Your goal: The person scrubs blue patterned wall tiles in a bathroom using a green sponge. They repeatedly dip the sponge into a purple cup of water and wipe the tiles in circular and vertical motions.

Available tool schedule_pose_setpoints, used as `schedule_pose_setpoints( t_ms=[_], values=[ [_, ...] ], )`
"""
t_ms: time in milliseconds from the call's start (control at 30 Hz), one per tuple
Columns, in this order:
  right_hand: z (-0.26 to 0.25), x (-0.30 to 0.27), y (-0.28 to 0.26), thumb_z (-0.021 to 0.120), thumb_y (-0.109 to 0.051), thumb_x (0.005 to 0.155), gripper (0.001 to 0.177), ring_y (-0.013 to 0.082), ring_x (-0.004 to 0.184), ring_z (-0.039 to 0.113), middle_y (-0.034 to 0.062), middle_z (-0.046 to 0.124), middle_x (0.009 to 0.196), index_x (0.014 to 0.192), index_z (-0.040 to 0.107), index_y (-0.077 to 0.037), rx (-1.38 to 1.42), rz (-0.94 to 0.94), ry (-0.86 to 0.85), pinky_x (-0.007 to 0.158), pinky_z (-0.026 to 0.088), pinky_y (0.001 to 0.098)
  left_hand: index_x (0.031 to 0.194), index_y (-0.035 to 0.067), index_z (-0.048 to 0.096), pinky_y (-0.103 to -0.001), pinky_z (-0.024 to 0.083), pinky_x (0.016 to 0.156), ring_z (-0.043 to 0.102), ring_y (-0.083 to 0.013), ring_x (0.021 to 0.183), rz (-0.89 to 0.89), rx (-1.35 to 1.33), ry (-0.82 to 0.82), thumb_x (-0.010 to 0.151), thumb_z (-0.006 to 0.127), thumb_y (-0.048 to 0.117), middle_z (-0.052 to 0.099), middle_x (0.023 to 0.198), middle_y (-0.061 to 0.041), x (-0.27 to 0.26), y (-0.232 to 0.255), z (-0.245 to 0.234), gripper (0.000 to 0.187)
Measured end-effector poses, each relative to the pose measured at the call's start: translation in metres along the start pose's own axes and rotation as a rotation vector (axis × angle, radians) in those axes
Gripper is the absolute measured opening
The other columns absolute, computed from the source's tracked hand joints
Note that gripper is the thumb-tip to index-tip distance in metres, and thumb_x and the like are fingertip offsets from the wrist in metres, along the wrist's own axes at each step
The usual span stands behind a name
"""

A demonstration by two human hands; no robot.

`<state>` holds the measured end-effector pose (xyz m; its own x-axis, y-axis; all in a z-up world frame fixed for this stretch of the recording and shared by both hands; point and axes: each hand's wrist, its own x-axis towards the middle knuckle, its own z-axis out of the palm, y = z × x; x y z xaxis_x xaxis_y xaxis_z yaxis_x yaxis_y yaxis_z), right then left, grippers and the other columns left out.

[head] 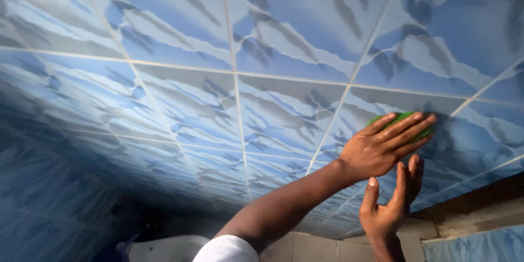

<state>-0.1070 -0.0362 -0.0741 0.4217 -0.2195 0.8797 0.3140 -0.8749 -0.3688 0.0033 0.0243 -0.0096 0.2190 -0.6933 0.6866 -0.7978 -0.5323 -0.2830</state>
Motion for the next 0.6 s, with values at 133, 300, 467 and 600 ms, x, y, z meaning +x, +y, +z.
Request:
schedule_pose_setpoints(
  t_ms=[133,300,467,600],
  values=[
    [0.025,-0.001,-0.019,0.062,-0.012,0.1,0.061,0.0494,0.158,0.027,0.0275,0.033,0.166,0.154,0.038,0.002,0.041,-0.068,-0.068,0.131,0.023,0.0593,0.167,0.028,0.041,-0.043,0.004,0.137,0.016,-0.0179,0.165,-0.025,0.029,0.064,0.115,0.045,0.025,0.024,0.176,0.002,-0.056,-0.039,-0.01,0.052],
    [0.069,-0.002,-0.057,0.064,-0.01,0.097,0.064,0.0489,0.158,0.025,0.027,0.031,0.166,0.154,0.037,0.0,0.132,-0.145,-0.156,0.13,0.022,0.0594,0.162,0.03,0.047,-0.047,0.006,0.133,0.02,-0.0255,0.161,-0.158,0.105,0.173,0.107,0.048,0.012,0.03,0.172,-0.006,-0.142,-0.103,-0.022,0.058],
    [0.114,-0.003,-0.102,0.065,-0.009,0.093,0.067,0.0494,0.157,0.023,0.0265,0.03,0.166,0.154,0.037,-0.001,0.235,-0.211,-0.234,0.128,0.022,0.0596,0.157,0.026,0.051,-0.057,0.017,0.129,0.028,-0.0417,0.156,-0.34,0.095,0.262,0.096,0.059,0.012,0.034,0.166,-0.022,-0.23,-0.185,-0.053,0.063],
    [0.148,-0.002,-0.134,0.068,-0.009,0.093,0.069,0.0501,0.157,0.023,0.0276,0.031,0.165,0.154,0.037,-0.001,0.274,-0.278,-0.281,0.127,0.023,0.0599,0.154,0.019,0.05,-0.062,0.022,0.129,0.026,-0.0513,0.155,-0.478,0.148,0.411,0.095,0.059,0.008,0.03,0.163,-0.03,-0.29,-0.245,-0.084,0.061]
  ],
)
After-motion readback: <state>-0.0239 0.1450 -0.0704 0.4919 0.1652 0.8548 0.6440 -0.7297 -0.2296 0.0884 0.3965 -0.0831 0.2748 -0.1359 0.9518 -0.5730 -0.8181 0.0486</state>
